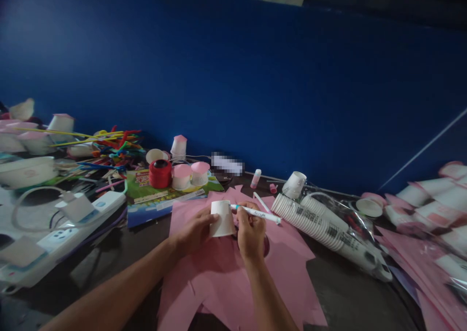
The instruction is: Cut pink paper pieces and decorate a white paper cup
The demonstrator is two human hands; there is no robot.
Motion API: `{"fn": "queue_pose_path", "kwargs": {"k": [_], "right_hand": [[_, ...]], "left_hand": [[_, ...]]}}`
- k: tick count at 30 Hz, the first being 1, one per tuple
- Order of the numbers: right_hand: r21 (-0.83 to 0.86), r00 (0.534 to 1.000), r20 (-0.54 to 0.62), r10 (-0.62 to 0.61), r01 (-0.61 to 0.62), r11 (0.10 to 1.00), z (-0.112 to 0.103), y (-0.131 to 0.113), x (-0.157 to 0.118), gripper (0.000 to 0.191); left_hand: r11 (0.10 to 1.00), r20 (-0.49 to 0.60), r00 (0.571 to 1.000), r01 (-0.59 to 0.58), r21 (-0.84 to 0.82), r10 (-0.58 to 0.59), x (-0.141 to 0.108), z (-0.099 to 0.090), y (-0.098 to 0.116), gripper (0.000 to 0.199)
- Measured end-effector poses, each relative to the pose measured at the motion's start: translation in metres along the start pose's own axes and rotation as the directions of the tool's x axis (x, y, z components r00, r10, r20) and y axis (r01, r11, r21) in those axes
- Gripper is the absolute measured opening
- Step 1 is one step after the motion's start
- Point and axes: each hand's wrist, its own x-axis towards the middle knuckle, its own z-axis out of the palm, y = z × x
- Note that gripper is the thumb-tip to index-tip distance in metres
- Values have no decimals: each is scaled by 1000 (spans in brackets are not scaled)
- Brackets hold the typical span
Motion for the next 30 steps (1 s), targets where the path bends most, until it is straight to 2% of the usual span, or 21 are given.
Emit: {"fn": "queue_pose_path", "kwargs": {"k": [6,13,21,30], "right_hand": [[77,1000,-4,-22,22,997,0,2,-2,14],[-4,994,89,-67,68,998,3,-7,-11,18],[-56,989,97,-110,116,992,4,-5,-13,19],[-17,992,111,-60,62,998,4,-3,-12,18]], "left_hand": [[1000,-3,1000,-20,5,20,1,1,1,41],[999,6,999,-49,15,49,2,3,2,39],[999,-36,999,-36,-1,36,1,5,4,43],[1000,-59,998,-24,-1,24,2,5,4,44]]}}
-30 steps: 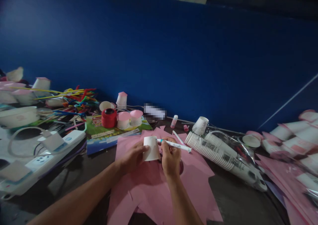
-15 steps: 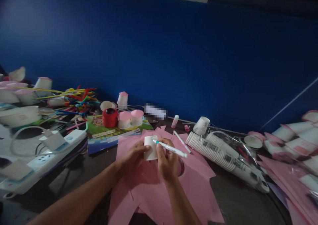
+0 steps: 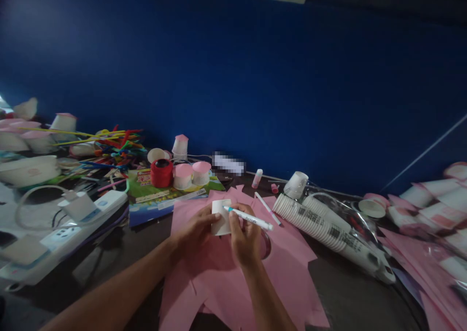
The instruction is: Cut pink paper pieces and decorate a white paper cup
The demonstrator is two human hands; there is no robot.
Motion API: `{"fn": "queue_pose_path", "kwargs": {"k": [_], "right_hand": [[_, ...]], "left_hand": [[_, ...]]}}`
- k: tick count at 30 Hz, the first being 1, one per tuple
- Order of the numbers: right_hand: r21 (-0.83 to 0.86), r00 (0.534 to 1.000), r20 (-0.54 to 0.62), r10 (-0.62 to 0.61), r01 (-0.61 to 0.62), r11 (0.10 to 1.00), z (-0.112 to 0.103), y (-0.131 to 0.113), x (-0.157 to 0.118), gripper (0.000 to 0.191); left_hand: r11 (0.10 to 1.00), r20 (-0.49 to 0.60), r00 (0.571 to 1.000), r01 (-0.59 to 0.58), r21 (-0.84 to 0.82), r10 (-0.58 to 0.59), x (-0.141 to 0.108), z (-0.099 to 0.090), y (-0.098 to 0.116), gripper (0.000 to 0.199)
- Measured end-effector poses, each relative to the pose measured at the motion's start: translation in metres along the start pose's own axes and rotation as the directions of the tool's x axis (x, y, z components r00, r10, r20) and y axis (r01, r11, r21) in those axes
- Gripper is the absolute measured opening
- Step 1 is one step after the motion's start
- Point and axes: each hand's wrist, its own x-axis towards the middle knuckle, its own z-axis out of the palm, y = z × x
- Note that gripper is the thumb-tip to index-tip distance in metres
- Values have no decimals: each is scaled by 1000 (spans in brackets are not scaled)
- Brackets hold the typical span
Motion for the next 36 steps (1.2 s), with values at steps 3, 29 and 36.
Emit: {"fn": "queue_pose_path", "kwargs": {"k": [3,29,36], "right_hand": [[24,1000,-9,-5,6,1000,1,-1,1,17],[522,964,-91,250,-168,836,4,1,14,15],[544,963,-62,261,-187,818,4,0,14,17]], "left_hand": [[1000,-1,1000,-2,3,2,0,0,0,44],[995,43,997,68,-78,-65,-1,-4,-4,43],[996,125,989,79,-27,-75,-3,-3,2,50]]}}
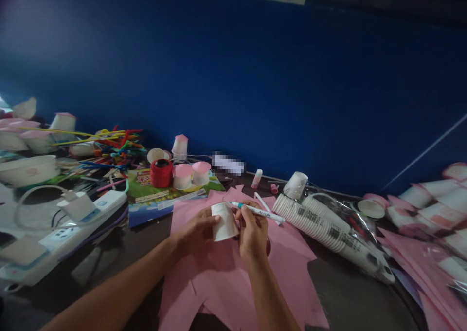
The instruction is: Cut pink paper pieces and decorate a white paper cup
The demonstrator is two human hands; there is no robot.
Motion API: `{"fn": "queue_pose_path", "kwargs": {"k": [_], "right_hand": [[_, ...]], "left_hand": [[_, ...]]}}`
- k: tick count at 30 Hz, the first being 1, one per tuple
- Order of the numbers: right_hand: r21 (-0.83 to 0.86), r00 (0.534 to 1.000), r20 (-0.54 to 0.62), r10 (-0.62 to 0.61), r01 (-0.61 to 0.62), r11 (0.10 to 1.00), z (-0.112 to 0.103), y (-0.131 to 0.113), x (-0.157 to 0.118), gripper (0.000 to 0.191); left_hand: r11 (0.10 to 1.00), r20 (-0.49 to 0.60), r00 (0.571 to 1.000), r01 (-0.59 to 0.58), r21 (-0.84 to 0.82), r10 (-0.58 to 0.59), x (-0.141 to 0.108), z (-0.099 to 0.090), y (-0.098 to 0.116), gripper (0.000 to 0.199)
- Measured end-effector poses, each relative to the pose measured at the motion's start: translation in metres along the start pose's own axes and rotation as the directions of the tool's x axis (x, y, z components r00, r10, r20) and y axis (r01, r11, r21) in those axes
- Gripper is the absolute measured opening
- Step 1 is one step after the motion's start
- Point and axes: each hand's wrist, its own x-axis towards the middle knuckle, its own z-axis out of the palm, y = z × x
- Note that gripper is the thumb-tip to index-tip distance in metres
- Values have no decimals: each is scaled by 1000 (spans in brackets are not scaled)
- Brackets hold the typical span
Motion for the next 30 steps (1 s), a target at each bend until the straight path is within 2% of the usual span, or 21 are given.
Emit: {"fn": "queue_pose_path", "kwargs": {"k": [5,7,10,13,20,27,30], "right_hand": [[-7,999,-5,-51,51,999,0,-1,-1,16],[-46,998,4,-67,67,997,-2,1,-1,17],[-104,997,23,-71,73,992,-7,6,0,18],[-172,993,36,-110,115,978,-11,8,-1,16],[-492,949,188,-253,314,812,-7,-4,-13,17],[-550,910,293,-292,410,727,-14,6,-13,17],[-560,903,318,-288,424,712,-16,9,-12,17]], "left_hand": [[995,-67,995,-70,68,74,4,-7,-6,41],[992,-63,993,-89,85,95,4,-6,-6,42],[991,0,993,-116,71,116,2,-1,-4,49],[990,-14,992,-122,77,123,2,3,-3,59],[972,-92,985,-126,196,147,6,1,-9,60],[903,-209,959,-87,420,189,2,5,-8,59],[896,-243,952,-65,438,188,1,9,-7,57]]}}
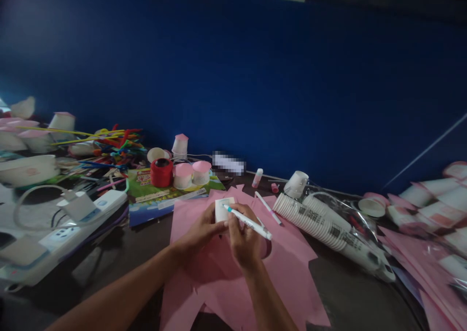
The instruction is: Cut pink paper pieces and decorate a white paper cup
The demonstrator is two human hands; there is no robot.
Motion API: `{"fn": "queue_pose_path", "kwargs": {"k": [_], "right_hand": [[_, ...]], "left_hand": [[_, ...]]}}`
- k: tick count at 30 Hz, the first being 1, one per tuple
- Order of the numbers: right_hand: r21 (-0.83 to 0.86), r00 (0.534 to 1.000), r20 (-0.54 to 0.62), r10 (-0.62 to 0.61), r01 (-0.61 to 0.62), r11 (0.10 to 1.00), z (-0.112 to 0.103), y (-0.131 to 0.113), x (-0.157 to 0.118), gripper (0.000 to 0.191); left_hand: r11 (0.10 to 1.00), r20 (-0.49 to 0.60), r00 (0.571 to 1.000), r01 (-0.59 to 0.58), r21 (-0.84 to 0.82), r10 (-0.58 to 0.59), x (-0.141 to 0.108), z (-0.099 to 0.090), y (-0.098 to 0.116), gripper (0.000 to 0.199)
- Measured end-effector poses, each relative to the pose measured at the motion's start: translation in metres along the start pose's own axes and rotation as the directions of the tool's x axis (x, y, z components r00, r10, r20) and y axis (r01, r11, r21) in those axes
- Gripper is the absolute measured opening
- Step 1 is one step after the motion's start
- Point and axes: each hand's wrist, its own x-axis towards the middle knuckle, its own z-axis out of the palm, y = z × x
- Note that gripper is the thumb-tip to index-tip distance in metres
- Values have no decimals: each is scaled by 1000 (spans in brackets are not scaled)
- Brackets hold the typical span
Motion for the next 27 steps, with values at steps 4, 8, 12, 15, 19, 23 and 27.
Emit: {"fn": "queue_pose_path", "kwargs": {"k": [4,8,12,15,19,23,27], "right_hand": [[-5,1000,1,-10,10,1000,0,1,0,17],[-37,999,28,-42,43,998,0,2,0,16],[-81,998,23,-59,61,995,0,2,0,16],[-90,999,-10,-42,41,995,0,-1,2,16],[-54,994,-109,16,-22,998,1,-7,5,18],[-9,988,-150,28,-30,1000,0,-12,7,19],[14,991,-131,37,-35,999,0,-13,7,19]], "left_hand": [[1000,9,1000,10,1,-10,0,1,1,57],[1000,5,1000,4,23,-4,1,0,-3,56],[1000,19,1000,-19,24,18,3,-3,-8,56],[999,20,1000,-14,43,13,3,-4,-9,59],[999,23,1000,-6,37,5,3,-5,-7,64],[999,37,999,14,43,-16,2,-4,-6,67],[999,43,999,8,39,-9,2,-4,-6,66]]}}
